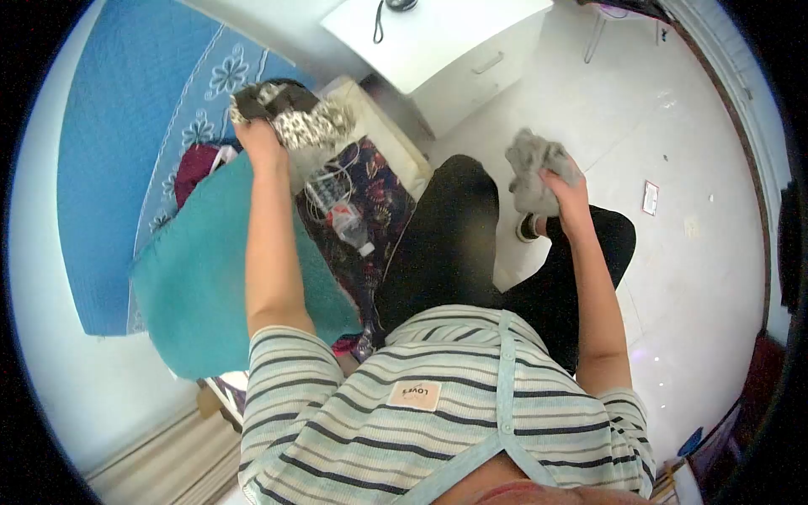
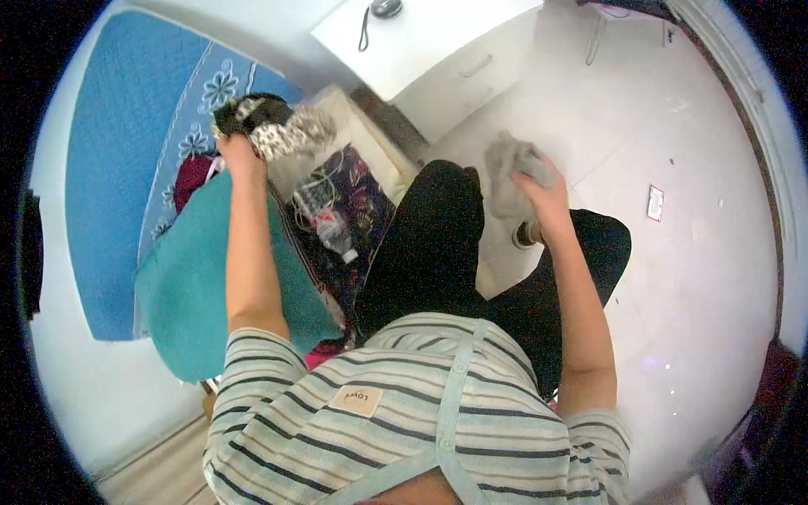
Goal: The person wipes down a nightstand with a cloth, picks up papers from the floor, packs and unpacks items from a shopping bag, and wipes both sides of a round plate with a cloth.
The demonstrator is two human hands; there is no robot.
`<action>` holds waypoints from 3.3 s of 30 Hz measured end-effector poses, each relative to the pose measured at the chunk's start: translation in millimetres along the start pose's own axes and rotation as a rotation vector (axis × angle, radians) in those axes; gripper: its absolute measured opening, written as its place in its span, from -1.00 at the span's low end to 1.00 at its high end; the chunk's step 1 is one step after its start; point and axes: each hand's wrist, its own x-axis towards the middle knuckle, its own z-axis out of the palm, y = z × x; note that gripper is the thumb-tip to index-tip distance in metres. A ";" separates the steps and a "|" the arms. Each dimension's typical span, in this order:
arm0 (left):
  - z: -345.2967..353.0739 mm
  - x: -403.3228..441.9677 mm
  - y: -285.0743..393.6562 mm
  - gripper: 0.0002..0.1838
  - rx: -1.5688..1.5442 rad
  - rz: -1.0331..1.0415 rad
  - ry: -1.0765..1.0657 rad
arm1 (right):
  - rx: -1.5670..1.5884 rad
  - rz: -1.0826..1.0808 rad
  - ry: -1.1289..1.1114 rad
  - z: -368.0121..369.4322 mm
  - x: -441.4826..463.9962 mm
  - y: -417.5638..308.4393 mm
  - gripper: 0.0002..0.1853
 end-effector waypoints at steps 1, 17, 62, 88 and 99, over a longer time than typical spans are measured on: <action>-9.1 10.2 0.4 -0.79 0.039 0.036 0.039 | -0.139 -0.046 -0.075 19.1 7.8 -8.8 -0.48; 53.8 -71.9 -14.9 -0.56 0.123 -0.536 -0.286 | -0.637 -0.188 -0.158 9.8 106.3 -18.4 -0.31; 258.9 -193.4 -175.1 -0.52 -0.220 -1.166 -0.222 | -1.254 -0.453 -0.255 -9.5 351.4 245.8 -0.62; 262.7 -177.4 -216.1 -0.39 0.404 -0.462 -0.682 | 0.172 0.359 -0.038 -64.2 247.7 161.6 -0.44; 275.2 -190.6 -190.0 -0.40 0.225 -0.713 -0.575 | -0.690 -0.381 0.231 -28.8 254.5 141.5 -0.51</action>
